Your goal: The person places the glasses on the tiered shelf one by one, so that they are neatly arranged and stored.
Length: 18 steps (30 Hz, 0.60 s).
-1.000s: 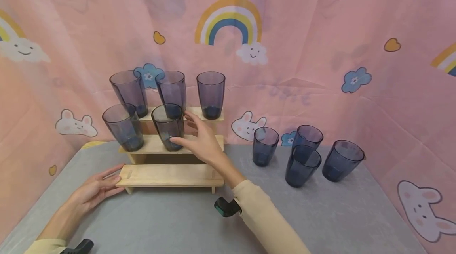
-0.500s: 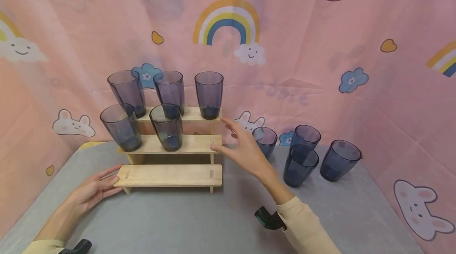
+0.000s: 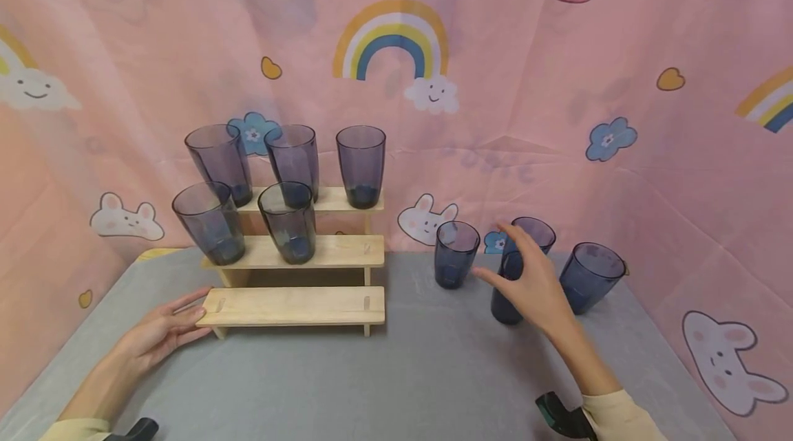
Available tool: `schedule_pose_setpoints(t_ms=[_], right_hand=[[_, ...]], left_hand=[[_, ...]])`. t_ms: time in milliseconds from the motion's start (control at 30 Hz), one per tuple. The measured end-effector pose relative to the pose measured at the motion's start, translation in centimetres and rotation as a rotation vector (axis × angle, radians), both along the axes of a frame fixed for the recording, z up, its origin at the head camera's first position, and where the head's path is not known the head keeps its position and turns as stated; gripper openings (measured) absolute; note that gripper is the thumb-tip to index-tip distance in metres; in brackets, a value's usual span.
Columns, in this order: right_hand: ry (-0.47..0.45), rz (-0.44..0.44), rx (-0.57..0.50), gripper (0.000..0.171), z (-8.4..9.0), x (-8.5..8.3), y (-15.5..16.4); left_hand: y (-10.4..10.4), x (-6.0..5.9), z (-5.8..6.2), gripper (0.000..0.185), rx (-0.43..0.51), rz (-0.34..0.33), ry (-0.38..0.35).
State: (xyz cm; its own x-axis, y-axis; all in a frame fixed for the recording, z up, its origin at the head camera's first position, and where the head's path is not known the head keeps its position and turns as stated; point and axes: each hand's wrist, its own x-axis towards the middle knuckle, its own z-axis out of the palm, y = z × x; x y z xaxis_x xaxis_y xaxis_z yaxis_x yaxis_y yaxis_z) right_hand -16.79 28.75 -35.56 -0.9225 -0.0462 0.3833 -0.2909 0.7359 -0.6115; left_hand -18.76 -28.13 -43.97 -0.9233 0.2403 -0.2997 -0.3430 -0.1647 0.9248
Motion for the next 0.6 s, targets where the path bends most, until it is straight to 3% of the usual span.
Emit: schedule_pose_setpoints(t_ms=[233,400,600], right_hand=[[-0.027,-0.128,-0.037,0.104,-2.8,1.6,2.7],[-0.039,-0.129,-0.138,0.109,-4.6,1.8,3.6],[-0.195,-0.136,-0.26,0.115,-6.5,1.9,4.3]], left_hand=[[0.0,0.0,-0.1,0.078,0.002,-0.003,-0.003],[0.0,0.0,-0.1,0.078,-0.004,-0.004,0.006],[0.0,0.0,-0.1,0.078,0.005,0.005,0.002]])
